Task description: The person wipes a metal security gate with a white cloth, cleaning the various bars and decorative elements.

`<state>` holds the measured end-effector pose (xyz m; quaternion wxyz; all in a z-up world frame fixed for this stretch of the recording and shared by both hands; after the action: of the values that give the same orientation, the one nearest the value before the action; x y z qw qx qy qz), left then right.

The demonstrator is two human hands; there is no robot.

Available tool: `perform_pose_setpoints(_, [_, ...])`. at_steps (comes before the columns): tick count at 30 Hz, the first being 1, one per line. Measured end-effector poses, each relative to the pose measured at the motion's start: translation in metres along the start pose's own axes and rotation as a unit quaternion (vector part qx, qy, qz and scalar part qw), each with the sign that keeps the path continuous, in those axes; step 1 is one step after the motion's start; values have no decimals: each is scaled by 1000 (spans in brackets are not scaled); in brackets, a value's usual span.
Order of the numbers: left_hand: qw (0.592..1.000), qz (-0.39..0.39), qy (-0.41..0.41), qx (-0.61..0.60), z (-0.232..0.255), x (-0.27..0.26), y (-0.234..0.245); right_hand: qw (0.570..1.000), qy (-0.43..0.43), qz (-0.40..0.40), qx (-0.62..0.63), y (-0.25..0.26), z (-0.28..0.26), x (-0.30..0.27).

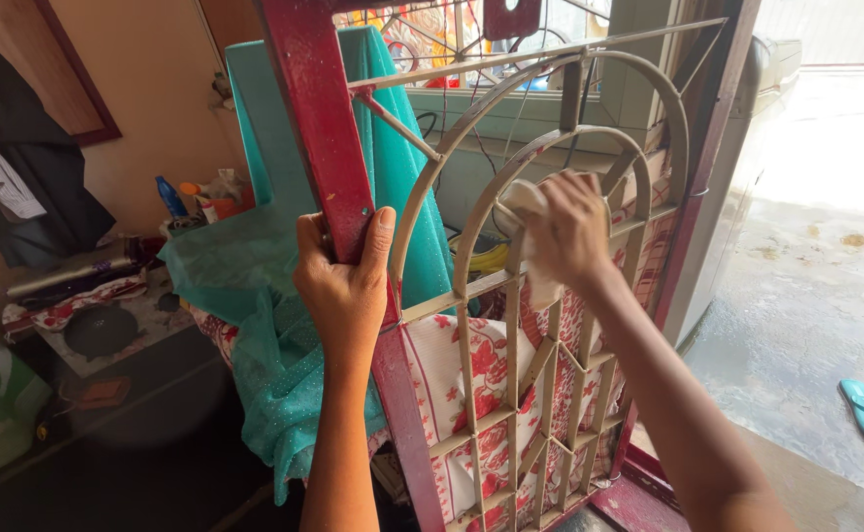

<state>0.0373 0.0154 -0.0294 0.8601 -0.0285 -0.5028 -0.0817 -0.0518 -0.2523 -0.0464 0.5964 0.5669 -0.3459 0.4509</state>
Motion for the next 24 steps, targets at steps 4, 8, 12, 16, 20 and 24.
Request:
perform_pose_setpoints(4, [1000,-1,4,3,-4,1,1,1000,-10,0,-20,-8,26,-14])
perform_pose_setpoints(8, [1000,13,7,-7,-8,1,2,914,-126,247,-296,29,37,-52])
perform_pose_setpoints(12, [1000,16,5,-16,-13,4,5,948,-262,104,-146,11,75,-12])
perform_pose_setpoints(16, [1000,8,21,-21,-22,8,5,990,23,66,-119,10,-13,40])
perform_pose_setpoints(20, [1000,5,10,-24,-26,11,5,966,51,-166,-193,-45,-63,33])
perform_pose_setpoints(24, [999,15,9,-27,-26,11,6,948,305,-93,8,-27,-119,8])
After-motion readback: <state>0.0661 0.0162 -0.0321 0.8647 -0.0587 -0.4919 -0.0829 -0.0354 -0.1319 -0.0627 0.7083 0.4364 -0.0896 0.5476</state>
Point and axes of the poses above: each hand's wrist, its own x-axis towards the middle knuckle, its own y-axis out of the back of the hand, z = x × y, the point moved 9 cm from there along x, towards the middle knuckle, and after that the axes turned 10 degrees about -z, right-handed, at the moved point
